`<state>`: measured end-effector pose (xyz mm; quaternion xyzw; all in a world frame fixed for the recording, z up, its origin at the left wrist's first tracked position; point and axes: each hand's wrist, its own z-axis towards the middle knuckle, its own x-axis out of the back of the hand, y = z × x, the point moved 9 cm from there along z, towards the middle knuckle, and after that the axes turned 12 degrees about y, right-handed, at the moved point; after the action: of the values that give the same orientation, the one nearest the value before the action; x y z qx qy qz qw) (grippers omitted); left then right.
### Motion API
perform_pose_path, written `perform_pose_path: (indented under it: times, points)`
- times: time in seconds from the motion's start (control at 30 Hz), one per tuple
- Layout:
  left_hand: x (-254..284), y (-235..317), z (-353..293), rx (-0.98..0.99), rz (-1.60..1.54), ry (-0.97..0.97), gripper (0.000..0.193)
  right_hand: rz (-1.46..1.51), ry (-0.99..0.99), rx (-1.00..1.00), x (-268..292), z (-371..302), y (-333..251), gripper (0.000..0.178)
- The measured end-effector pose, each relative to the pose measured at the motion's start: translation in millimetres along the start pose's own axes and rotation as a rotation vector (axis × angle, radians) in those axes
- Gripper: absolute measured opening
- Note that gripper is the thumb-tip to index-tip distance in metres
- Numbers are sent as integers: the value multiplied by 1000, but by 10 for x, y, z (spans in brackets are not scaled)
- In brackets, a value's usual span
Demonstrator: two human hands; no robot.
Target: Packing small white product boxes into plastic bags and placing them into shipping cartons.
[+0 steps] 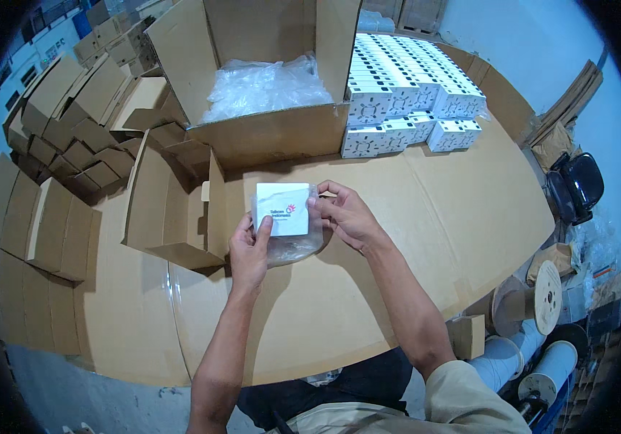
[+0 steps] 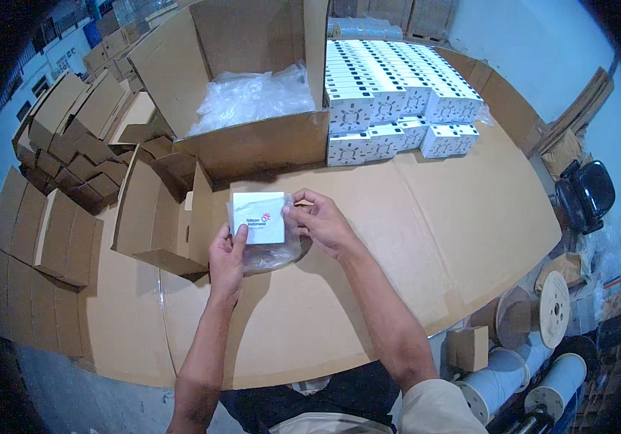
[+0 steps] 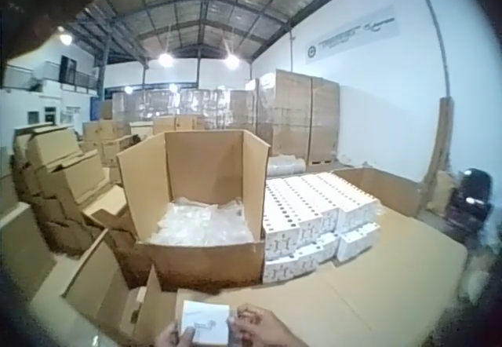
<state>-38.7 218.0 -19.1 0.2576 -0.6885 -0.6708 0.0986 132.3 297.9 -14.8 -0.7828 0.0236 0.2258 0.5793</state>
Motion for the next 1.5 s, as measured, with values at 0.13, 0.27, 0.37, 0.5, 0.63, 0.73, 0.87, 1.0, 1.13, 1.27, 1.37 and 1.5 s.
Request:
perform_pose_path:
  times: [0.13, 0.27, 0.37, 0.5, 0.63, 0.73, 0.87, 1.0, 1.13, 1.27, 1.37, 1.5]
  points:
    - [13, -7, 17, -25, 8, -5, 36, 70, -9, 26, -18, 12, -12, 11]
    - [41, -11, 34, -28, -21, 19, 35, 179, -16, 15, -71, 2, -6, 12]
    - [82, 8, 50, -64, 15, 74, 35, 222, -27, 31, -89, 13, 17, 12]
    - [78, 31, 61, -102, 26, 100, 37, 297, -55, 72, -112, 25, 21, 12]
    - [42, 68, 68, -123, 1, 132, 41, 353, -50, 96, -80, 67, 61, 12]
    - [67, 181, 44, -159, -9, 132, 42, 313, -33, 93, -142, 45, 66, 12]
    - [72, 102, 108, -114, -125, 82, 42, 312, -46, 107, -146, 17, 21, 11]
    - [14, 129, 93, -114, -280, 33, 40, 317, -60, 105, -185, -16, 10, 11]
    - [14, 208, 95, -180, -307, -8, 40, 356, -80, 115, -275, -81, -66, 10]
    - [10, 196, 128, -119, -358, -18, 38, 343, -96, 149, -213, -65, -67, 21]
    - [6, 234, 108, -165, -280, -15, 42, 193, -93, 204, -245, -132, -151, 34]
    - [-38, 265, 65, -252, -117, -60, 48, -139, -71, 274, -275, -149, -172, 50]
